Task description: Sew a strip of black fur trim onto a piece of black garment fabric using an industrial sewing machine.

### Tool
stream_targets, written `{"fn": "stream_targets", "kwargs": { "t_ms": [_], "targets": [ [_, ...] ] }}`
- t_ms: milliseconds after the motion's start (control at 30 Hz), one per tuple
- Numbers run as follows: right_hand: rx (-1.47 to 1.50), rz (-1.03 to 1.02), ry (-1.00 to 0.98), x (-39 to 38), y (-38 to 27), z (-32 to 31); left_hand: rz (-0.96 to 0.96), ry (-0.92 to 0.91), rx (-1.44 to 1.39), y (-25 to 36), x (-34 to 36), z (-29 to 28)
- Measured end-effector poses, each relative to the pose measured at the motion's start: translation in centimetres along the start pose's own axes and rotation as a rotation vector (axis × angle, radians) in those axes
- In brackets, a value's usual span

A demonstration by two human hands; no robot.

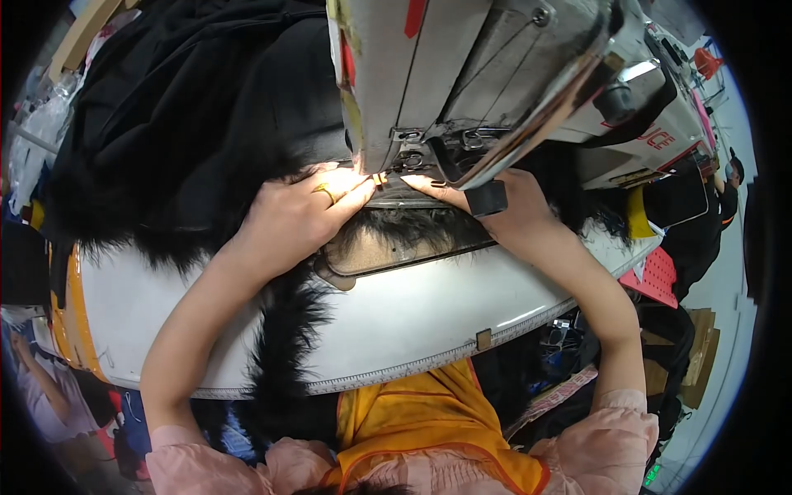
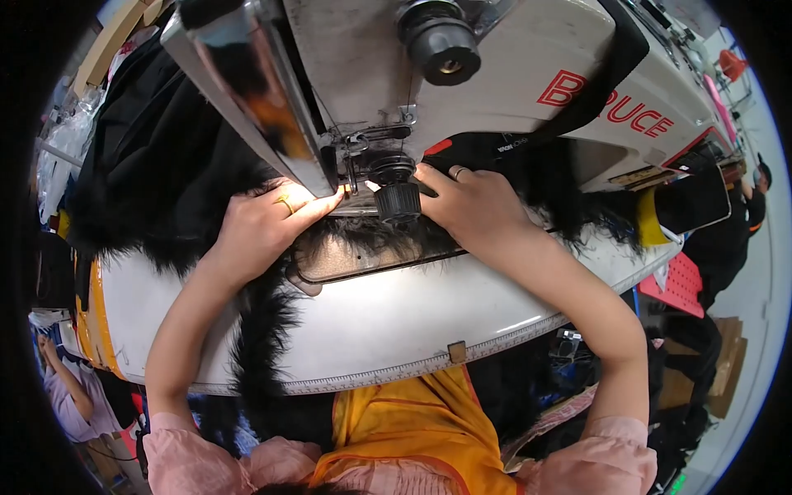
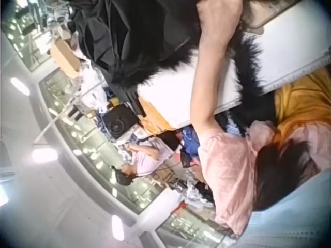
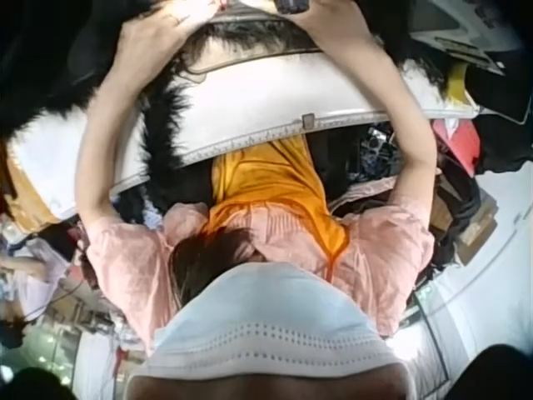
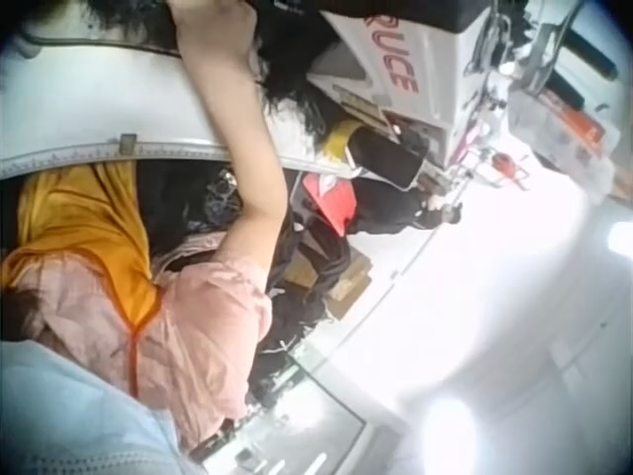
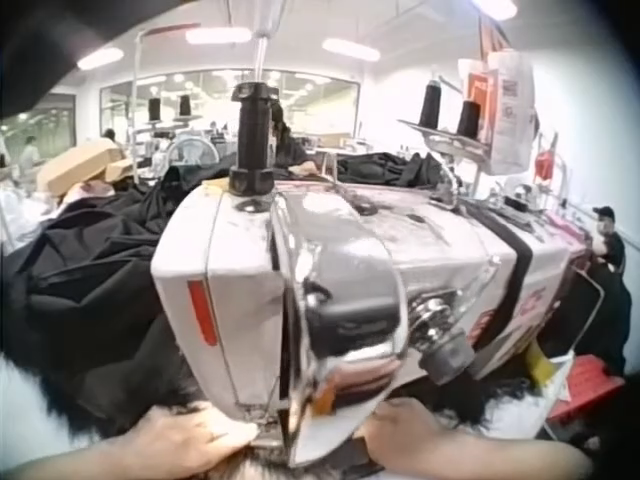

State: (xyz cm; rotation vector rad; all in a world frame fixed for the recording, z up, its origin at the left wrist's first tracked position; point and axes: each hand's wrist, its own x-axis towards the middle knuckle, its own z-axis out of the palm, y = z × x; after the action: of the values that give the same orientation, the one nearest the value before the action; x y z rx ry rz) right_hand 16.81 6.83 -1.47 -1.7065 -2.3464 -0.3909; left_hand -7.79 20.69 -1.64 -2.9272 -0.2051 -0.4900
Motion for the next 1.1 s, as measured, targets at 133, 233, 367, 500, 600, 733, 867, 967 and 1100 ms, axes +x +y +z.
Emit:
{"fn": "stream_targets", "kwargs": {
  "t_ms": [133,233,367,500,600,733,867,967,1100],
  "targets": [
    [-0.116,-0.045,-0.117,0.1,0.1,-0.1,-0.002,0.072,0.061,0.5,0.2,0.6],
    [-0.086,-0.072,-0.036,0.0,0.4,0.7,0.010,0.112,0.096,0.5,0.0,0.9],
    [-0.107,-0.090,-0.023,0.5,0.2,0.8,0.053,0.150,0.075,-0.2,-0.2,1.0],
    [0.011,0.042,-0.252,0.3,-0.3,-0.4,0.079,0.200,0.002,-0.4,-0.1,1.4],
    [0.076,0.088,-0.228,0.0,0.0,-0.1,0.085,0.172,0.068,-0.7,0.4,1.5],
    [-0.039,-0.138,-0.029,1.7,1.1,0.2,0.172,0.247,0.195,-4.0,2.1,0.8],
    [-0.080,-0.221,-0.201,-0.4,-0.8,-4.6,0.250,0.078,0.143,-1.3,0.5,-0.7],
    [-0.176,-0.270,-0.421,-1.7,-1.9,-5.6,0.343,0.078,0.291,2.4,0.9,-1.7],
    [-0.078,-0.160,-0.159,-1.6,-5.6,-4.7,0.305,0.011,0.358,2.7,0.7,-0.8]
  ]
}}
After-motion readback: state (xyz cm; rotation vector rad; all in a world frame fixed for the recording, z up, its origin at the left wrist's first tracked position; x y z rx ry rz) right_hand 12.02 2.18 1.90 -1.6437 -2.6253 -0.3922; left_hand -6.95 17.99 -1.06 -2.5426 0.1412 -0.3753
